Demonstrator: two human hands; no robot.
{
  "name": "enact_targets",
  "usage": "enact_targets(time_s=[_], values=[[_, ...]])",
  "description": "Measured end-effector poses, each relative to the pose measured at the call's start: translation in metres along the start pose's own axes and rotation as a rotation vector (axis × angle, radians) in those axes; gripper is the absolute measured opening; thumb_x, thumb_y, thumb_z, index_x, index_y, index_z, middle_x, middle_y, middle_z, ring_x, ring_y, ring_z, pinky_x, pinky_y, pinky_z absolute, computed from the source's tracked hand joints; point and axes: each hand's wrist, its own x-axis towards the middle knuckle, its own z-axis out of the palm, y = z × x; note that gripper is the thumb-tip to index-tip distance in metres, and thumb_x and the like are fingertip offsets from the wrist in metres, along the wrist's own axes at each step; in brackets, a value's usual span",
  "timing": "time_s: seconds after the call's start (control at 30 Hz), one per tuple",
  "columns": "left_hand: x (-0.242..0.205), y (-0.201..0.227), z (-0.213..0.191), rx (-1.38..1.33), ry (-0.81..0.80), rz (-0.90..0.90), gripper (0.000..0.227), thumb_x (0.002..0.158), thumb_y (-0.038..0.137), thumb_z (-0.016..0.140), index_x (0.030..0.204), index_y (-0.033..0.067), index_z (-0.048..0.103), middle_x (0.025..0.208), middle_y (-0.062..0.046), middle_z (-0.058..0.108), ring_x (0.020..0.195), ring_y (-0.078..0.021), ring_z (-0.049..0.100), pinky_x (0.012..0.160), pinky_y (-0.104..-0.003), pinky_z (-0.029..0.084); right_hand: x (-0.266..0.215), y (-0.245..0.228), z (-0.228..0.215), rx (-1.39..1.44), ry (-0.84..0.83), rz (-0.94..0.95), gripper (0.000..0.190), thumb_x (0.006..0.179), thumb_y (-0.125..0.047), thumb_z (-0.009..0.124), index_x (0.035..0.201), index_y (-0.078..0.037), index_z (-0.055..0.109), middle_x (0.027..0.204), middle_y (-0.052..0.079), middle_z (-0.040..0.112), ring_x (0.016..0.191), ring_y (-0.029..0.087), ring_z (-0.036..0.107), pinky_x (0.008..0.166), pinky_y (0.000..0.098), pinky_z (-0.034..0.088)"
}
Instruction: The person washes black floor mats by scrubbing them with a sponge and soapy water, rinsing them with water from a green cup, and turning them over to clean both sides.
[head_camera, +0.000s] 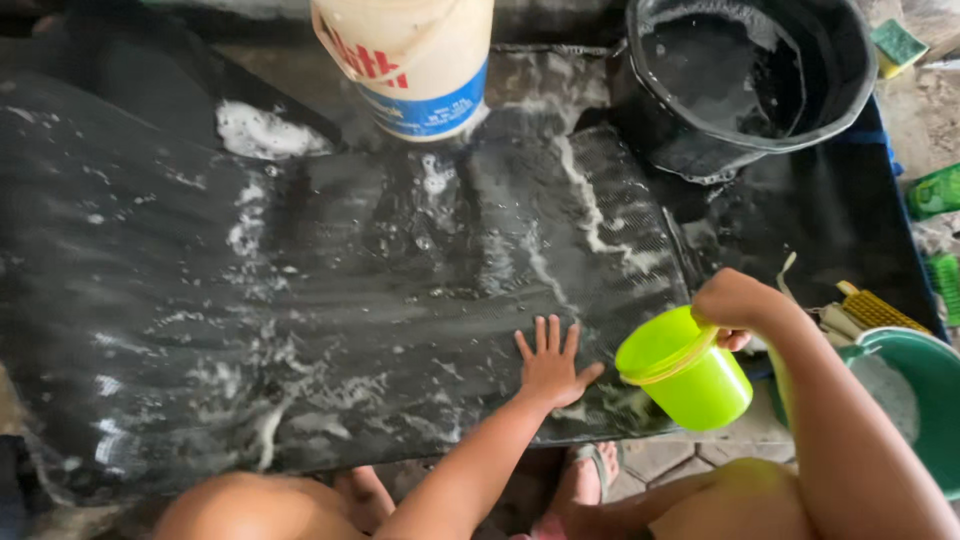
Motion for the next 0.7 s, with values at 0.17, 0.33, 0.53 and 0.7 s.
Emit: enact_targets(time_s=[0.17, 0.33, 0.53, 0.7], values=[[0.064, 0.05, 0.028, 0.128, 0.205, 0.179, 0.08, 0.09, 0.059, 0.03, 0.153, 0.0224, -0.001, 0.16, -0.013, -0.003, 0.147, -0.0358, -0.006, 0.113, -0.066, -0.005, 0.027, -0.001, -0.005, -0.656, 0.153, 0.015, 0.052, 0.074, -0.034, 0.048, 0.099, 0.003, 0.075, 0.091, 0.017, 0.076, 0.082, 0.029, 0.074, 0.088, 0.0415, 0.052], [0.134, 0.052, 0.017, 0.285, 0.274, 0.174, 0.083, 0.082, 0.066, 0.041, 0.151, 0.0237, 0.024, 0.161, -0.009, 0.003, 0.147, -0.0371, 0.005, 0.111, -0.071, 0.006, 0.057, 0.017, -0.017, -0.504, 0.341, 0.066, 0.051, 0.07, -0.042, 0.05, 0.092, -0.002, 0.075, 0.073, 0.012, 0.071, 0.072, 0.032, 0.071, 0.077, 0.0469, 0.055], [0.122, 0.026, -0.011, 0.279, 0.221, 0.096, 0.082, 0.085, 0.075, 0.022, 0.153, 0.033, 0.005, 0.161, -0.008, -0.003, 0.148, -0.0371, -0.003, 0.109, -0.072, 0.003, 0.014, 0.0, -0.03, -0.467, 0.299, 0.103, 0.05, 0.074, -0.039, 0.048, 0.089, 0.0, 0.075, 0.059, 0.011, 0.073, 0.061, 0.027, 0.073, 0.08, 0.0424, 0.055], [0.078, -0.017, 0.011, 0.182, 0.281, 0.031, 0.097, 0.064, 0.085, 0.015, 0.149, 0.0404, 0.003, 0.16, 0.0, -0.009, 0.147, -0.0292, -0.011, 0.107, -0.074, -0.009, -0.012, -0.018, -0.025, -0.479, 0.254, 0.106, 0.037, 0.075, -0.011, 0.043, 0.084, 0.014, 0.069, 0.074, 0.028, 0.072, 0.082, 0.043, 0.068, 0.07, 0.0434, 0.05]])
